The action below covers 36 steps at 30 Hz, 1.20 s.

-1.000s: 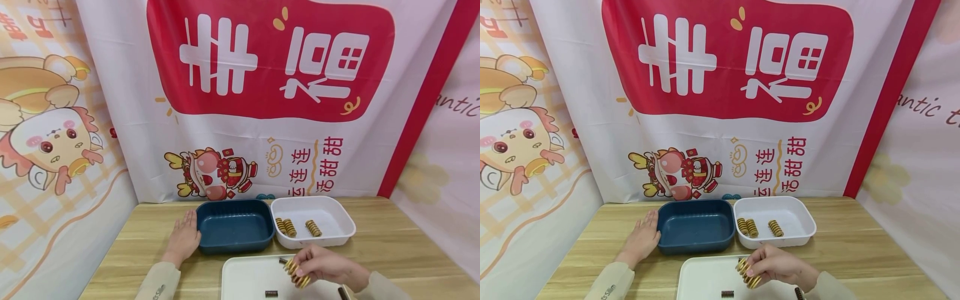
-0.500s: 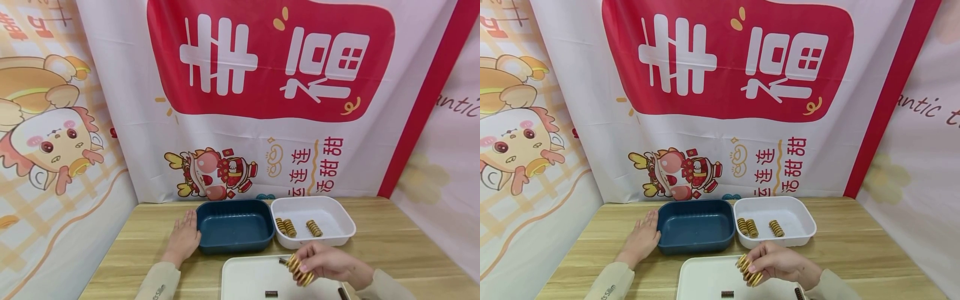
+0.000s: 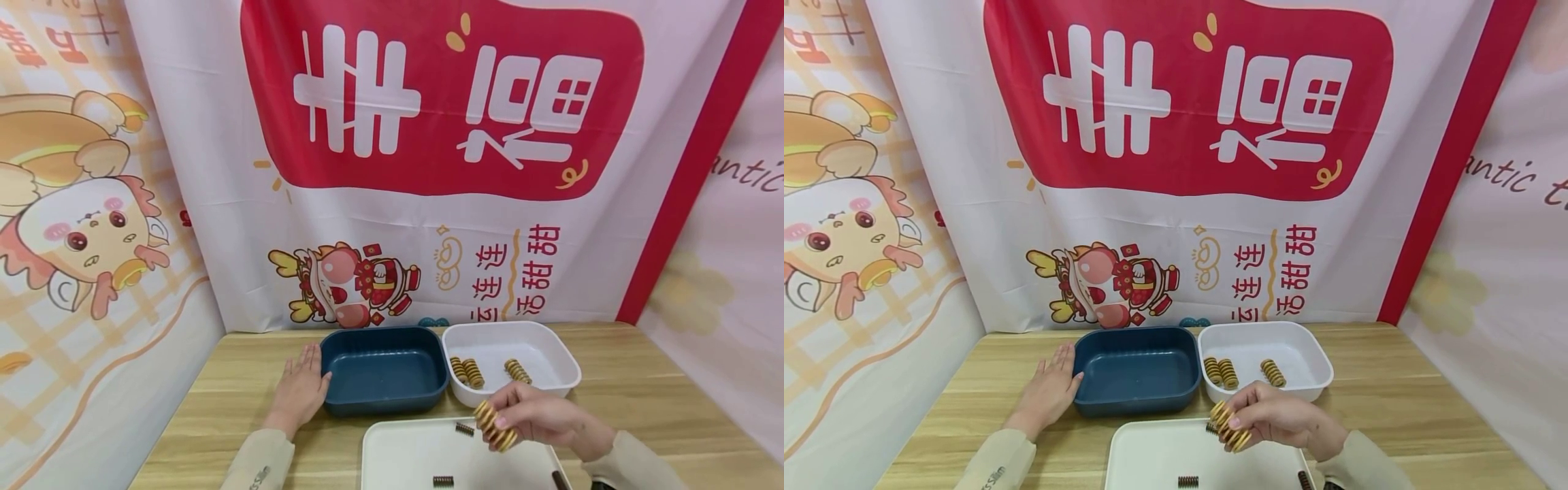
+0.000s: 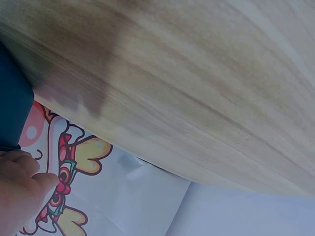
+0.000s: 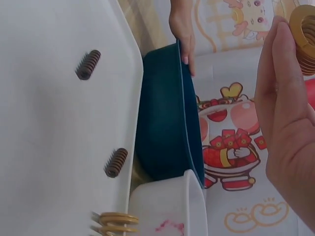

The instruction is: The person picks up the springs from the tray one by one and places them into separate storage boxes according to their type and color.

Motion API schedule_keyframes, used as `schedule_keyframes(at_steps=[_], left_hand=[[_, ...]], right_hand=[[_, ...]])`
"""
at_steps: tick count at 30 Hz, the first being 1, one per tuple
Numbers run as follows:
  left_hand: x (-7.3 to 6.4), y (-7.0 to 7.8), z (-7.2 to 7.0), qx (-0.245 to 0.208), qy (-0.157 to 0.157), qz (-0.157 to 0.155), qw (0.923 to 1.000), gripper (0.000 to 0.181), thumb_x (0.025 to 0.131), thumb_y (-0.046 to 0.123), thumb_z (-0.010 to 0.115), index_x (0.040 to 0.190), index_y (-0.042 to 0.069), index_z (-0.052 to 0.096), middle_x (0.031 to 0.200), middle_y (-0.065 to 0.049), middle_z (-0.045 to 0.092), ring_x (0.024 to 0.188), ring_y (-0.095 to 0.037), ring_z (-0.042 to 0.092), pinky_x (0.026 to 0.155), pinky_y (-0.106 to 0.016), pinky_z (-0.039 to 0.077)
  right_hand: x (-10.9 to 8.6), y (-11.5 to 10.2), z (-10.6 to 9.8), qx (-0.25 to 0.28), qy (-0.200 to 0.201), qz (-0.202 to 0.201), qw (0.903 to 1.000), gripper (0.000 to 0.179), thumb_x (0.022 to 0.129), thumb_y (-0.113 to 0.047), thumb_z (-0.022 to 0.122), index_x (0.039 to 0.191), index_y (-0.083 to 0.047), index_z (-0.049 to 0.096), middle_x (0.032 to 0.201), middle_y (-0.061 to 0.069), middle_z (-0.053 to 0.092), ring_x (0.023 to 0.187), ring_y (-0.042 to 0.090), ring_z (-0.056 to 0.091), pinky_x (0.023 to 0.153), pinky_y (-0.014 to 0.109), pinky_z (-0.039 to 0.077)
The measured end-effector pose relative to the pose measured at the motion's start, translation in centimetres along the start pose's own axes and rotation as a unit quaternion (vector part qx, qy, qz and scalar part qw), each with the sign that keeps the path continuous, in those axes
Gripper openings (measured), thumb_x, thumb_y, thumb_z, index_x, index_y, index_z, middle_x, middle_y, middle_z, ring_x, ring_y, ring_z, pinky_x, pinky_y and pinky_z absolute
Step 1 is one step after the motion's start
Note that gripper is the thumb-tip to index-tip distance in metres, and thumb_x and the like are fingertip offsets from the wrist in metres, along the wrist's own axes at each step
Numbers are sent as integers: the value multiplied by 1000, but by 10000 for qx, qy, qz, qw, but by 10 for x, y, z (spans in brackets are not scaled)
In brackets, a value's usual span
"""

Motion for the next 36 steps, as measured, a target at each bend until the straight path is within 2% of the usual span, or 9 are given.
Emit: schedule_keyframes(at_steps=[3, 8, 11, 15, 20, 29, 32, 36], left_hand=[[0, 0, 0, 21, -4, -15, 10000, 63, 101, 32, 40, 144, -13, 25, 150, -27, 27, 141, -39, 19, 111, -58, 14], [-1, -1, -1, 7, 32, -2, 10000, 64, 101, 32, 41, 144, -13, 26, 150, -28, 27, 141, -40, 19, 110, -59, 15], [-1, -1, -1, -32, 40, 6, 10000, 63, 101, 31, 41, 144, -13, 26, 150, -28, 26, 141, -40, 18, 110, -59, 14], [-1, -2, 0, -18, 8, -2, 10000, 64, 101, 32, 40, 144, -13, 25, 150, -28, 25, 141, -40, 18, 111, -59, 14], [-1, -2, 0, -13, 8, -14, 10000, 64, 101, 32, 41, 144, -12, 25, 151, -27, 25, 141, -39, 18, 111, -58, 14], [0, 0, -1, 1, -24, 2, 10000, 64, 100, 30, 43, 145, -12, 24, 151, -26, 24, 141, -38, 18, 111, -57, 15], [0, -1, 0, 8, -51, -17, 10000, 64, 101, 30, 41, 145, -12, 24, 151, -26, 24, 141, -38, 18, 111, -57, 15], [-1, -2, 0, 10, -62, -42, 10000, 64, 101, 32, 40, 145, -12, 24, 151, -26, 24, 141, -38, 18, 111, -57, 14]], right_hand=[[0, -5, -6, 49, -18, -50, 10000, 33, 92, 2, 42, 110, -8, 69, 102, 3, 71, 93, 12, 67, 83, 26, 52], [1, -15, -16, 38, -271, -336, 9991, 38, 94, 3, 36, 112, -6, 68, 104, 5, 70, 94, 13, 67, 83, 26, 52], [3, -21, -22, 174, -256, -307, 9991, 38, 96, 2, 35, 112, -7, 68, 106, 5, 70, 96, 13, 67, 87, 28, 50], [4, -28, -30, 190, 48, -339, 9992, 38, 96, 2, 35, 111, -7, 69, 105, 6, 71, 96, 15, 67, 89, 31, 50], [5, -34, -43, -94, 466, -580, 9972, 37, 96, 3, 37, 107, -7, 71, 101, 6, 71, 93, 15, 68, 86, 30, 52], [6, -44, -57, -163, 716, -585, 9956, 37, 98, 3, 35, 106, -5, 71, 100, 7, 71, 93, 15, 68, 87, 30, 51], [9, -45, -64, -192, 1076, -503, 9927, 36, 99, 2, 37, 101, -5, 72, 97, 7, 71, 92, 17, 68, 86, 30, 51], [14, -45, -76, -230, 1750, -310, 9838, 32, 99, 0, 42, 94, -6, 73, 93, 7, 71, 89, 17, 69, 84, 31, 52]])
Point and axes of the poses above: each hand's wrist, its own x-axis towards the middle knuckle, its own z-axis out of the palm, y = z × x, the point moved 1 cm from there along x, towards the middle knuckle
